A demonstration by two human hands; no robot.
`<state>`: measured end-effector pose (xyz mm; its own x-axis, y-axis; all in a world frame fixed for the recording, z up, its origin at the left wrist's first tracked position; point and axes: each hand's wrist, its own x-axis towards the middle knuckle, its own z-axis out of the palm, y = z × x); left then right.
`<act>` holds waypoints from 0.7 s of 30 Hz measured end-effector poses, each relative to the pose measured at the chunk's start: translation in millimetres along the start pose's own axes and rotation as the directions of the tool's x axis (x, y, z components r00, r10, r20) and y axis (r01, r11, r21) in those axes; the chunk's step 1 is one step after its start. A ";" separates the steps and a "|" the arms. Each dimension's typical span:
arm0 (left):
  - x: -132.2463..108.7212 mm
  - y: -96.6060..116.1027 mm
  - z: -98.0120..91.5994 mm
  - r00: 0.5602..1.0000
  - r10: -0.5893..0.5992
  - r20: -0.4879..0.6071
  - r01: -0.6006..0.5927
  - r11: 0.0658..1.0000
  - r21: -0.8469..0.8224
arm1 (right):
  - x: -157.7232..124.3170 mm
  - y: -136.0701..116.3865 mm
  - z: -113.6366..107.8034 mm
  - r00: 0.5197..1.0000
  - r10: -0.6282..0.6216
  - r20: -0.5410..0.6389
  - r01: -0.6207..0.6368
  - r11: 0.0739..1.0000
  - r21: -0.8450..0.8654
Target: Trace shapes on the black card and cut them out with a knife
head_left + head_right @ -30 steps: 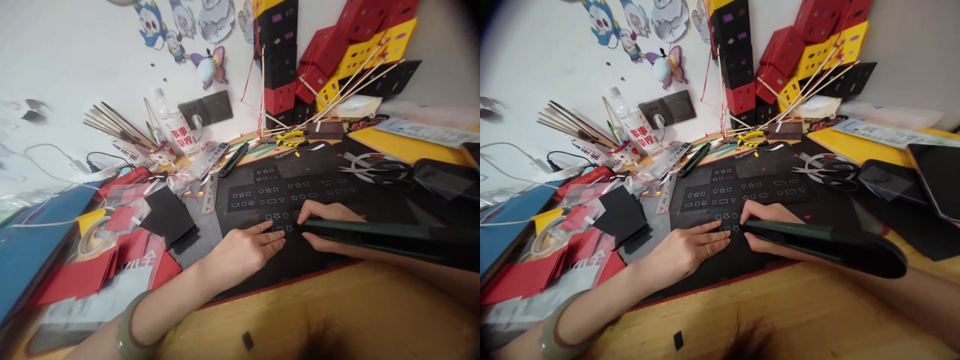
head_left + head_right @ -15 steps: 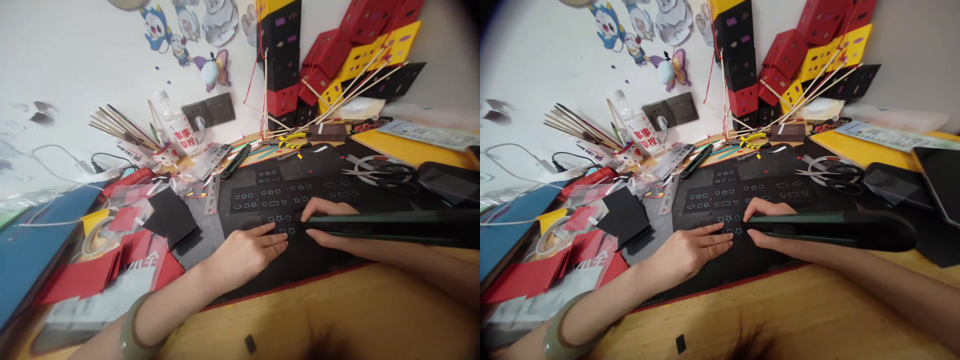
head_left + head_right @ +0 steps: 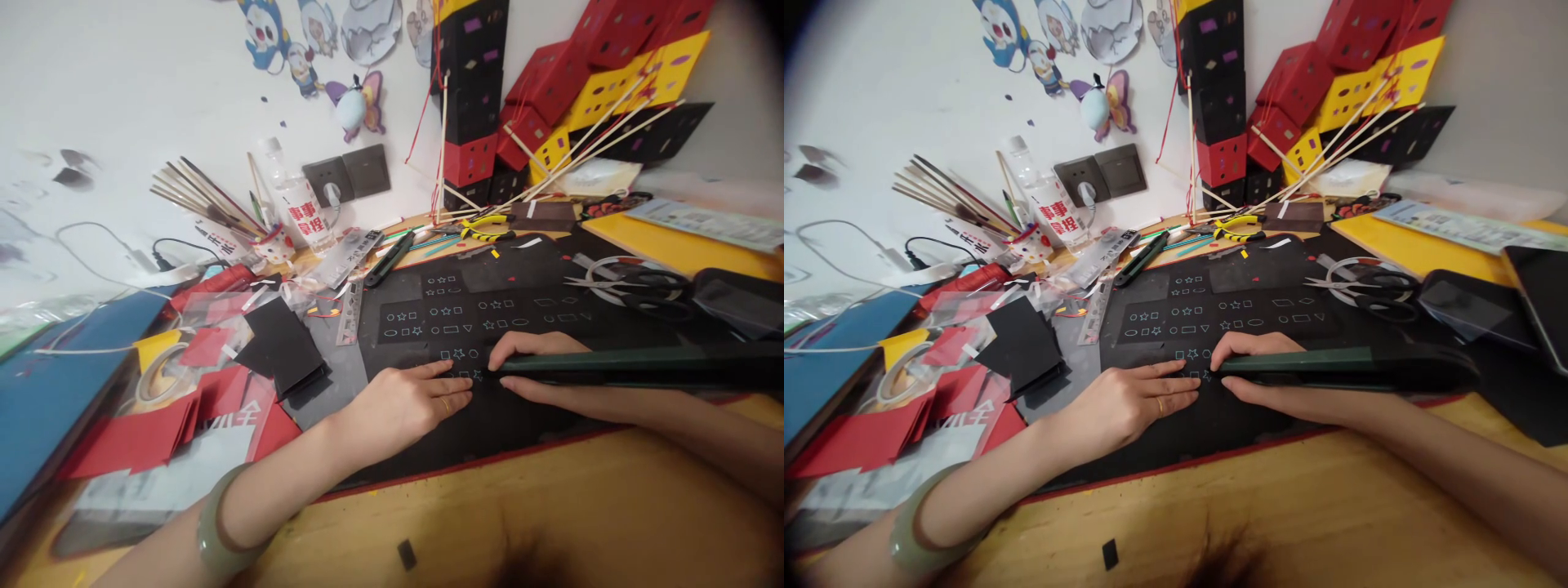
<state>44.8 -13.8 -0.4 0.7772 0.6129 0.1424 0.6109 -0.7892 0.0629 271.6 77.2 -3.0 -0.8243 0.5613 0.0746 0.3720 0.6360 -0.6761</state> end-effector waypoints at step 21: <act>-0.9 -2.4 1.4 1.000 0.006 0.029 -0.005 0.999 -0.035 | 18.5 5.4 -18.3 0.958 -0.154 0.242 0.099 0.969 0.226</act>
<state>42.8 -12.5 -2.1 0.7848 0.6090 0.1146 0.6013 -0.7931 0.0970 266.2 100.8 8.1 -0.9504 0.3112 -0.0020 0.1824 0.5518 -0.8138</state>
